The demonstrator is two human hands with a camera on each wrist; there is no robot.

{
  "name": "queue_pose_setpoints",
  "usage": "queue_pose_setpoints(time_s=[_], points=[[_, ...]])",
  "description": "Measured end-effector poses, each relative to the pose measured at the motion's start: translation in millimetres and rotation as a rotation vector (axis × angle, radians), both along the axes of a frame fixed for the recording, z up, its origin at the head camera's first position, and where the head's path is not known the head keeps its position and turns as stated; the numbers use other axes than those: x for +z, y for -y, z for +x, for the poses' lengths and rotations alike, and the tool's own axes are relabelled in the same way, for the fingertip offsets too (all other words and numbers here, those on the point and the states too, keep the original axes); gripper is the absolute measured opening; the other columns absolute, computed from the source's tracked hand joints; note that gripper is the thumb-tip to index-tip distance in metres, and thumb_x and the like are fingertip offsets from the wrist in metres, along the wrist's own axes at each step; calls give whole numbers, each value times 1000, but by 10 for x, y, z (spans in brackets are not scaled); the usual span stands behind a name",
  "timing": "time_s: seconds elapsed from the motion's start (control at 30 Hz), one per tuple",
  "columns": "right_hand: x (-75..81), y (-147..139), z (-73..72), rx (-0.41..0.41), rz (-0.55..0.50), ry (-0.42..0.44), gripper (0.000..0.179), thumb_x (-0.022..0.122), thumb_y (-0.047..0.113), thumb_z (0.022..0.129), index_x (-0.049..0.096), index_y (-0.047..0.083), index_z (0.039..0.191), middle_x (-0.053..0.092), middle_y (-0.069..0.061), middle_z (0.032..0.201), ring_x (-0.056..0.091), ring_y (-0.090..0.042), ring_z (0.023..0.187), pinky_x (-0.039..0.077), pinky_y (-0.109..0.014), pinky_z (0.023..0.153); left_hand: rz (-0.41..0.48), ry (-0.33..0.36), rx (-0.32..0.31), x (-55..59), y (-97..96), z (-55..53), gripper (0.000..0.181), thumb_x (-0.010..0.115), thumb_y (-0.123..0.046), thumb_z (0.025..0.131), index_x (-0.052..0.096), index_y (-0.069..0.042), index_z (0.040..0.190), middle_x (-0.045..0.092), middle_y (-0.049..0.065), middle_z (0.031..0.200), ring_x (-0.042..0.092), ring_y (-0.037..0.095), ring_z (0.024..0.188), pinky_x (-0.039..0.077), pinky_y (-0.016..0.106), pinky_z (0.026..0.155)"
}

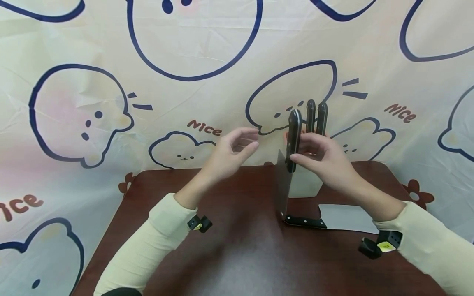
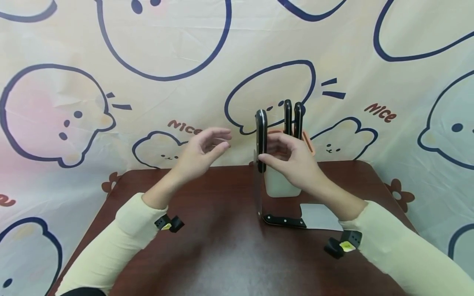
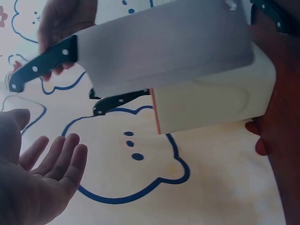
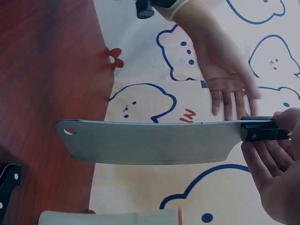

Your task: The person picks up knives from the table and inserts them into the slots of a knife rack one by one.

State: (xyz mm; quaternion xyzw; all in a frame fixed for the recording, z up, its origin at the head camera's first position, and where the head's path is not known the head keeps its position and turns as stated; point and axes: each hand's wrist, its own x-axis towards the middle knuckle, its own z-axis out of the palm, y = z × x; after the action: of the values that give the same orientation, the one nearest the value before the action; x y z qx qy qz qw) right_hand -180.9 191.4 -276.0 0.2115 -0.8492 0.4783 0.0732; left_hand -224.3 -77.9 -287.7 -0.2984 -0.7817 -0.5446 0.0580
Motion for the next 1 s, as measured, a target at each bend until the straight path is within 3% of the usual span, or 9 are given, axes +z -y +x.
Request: queue_pose_setpoints(time_s=[0.33, 0.6, 1.0], points=[[81, -275, 147, -72, -16, 5, 40, 69, 18, 99, 61, 11, 137, 71, -1, 117, 65, -11, 108, 50, -17, 90, -59, 54, -33, -275, -70, -30, 37, 64, -22, 102, 60, -9, 136, 66, 6, 129, 64, 19, 115, 53, 42, 100], [117, -510, 228, -122, -39, 11, 37, 69, 14, 98, 62, 12, 135, 72, 6, 113, 67, -9, 104, 51, -14, 85, -71, 64, -80, -509, -145, -46, 38, 65, -19, 101, 59, -8, 137, 66, 7, 128, 64, 22, 117, 54, 36, 99], [160, -809, 277, -140, -120, -48, 34, 67, -1, 96, 65, 8, 128, 74, 3, 106, 71, -8, 94, 52, -13, 82, -144, 118, -123, -902, -361, 2, 39, 67, -20, 100, 60, -8, 137, 67, 6, 125, 64, 16, 111, 53, 39, 96]])
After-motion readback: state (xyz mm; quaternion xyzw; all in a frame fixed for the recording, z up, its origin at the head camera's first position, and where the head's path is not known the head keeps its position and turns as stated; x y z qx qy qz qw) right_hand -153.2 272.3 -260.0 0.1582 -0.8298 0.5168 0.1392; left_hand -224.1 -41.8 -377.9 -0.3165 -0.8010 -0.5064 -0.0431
